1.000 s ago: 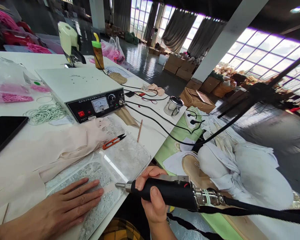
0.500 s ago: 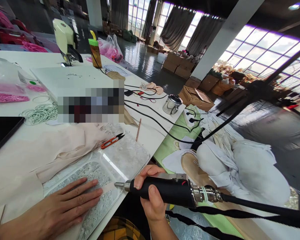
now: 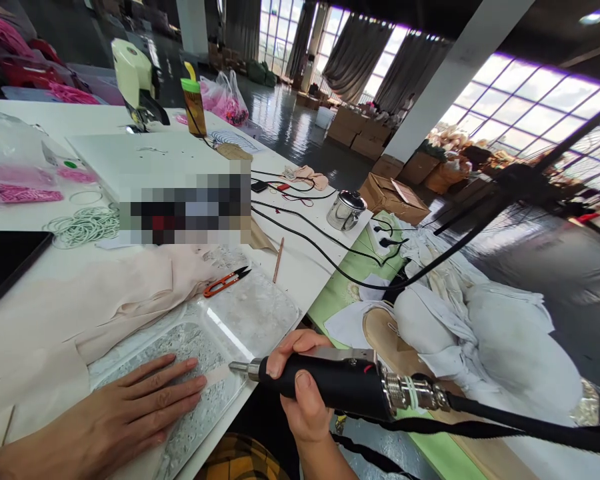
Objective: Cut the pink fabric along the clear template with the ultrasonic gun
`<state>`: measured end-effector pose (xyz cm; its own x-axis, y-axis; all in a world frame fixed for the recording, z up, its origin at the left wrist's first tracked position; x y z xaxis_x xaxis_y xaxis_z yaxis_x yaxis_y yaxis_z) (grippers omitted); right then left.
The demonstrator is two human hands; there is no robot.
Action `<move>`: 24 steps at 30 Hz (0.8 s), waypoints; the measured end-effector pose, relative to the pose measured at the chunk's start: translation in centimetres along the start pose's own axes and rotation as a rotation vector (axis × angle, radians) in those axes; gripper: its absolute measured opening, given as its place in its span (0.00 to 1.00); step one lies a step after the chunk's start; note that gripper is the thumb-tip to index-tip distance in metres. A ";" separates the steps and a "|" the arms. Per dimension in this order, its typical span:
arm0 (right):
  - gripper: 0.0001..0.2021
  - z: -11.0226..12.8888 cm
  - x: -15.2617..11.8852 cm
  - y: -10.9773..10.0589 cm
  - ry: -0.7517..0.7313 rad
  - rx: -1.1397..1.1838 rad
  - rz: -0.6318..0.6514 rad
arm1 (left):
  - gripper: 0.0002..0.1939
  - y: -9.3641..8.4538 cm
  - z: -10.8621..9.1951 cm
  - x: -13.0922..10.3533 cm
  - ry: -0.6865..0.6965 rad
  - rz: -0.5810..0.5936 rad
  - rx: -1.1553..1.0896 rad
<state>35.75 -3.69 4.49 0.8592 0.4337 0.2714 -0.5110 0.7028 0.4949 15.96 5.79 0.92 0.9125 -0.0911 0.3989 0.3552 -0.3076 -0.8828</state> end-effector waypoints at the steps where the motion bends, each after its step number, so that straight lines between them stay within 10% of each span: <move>1: 0.08 0.0 0.0 0.1 -0.006 -0.004 0.010 | 0.30 0.0 0.0 0.1 0.003 0.001 0.005; 24: 0.08 0.5 -0.3 1.7 -0.016 -0.031 0.154 | 0.29 0.4 -0.4 -0.2 0.057 0.036 0.120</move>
<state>34.59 -2.91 5.71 0.7708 0.5285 0.3556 -0.6370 0.6456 0.4212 15.80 5.34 0.57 0.9132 -0.1553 0.3767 0.3470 -0.1881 -0.9188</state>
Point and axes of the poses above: each hand's wrist, its own x-axis towards the middle knuckle, its own y-axis out of the palm, z = x × y, the point moved 9 cm from there along x, towards the middle knuckle, and after that the axes turned 10 degrees about -z, right-handed, at the moved point
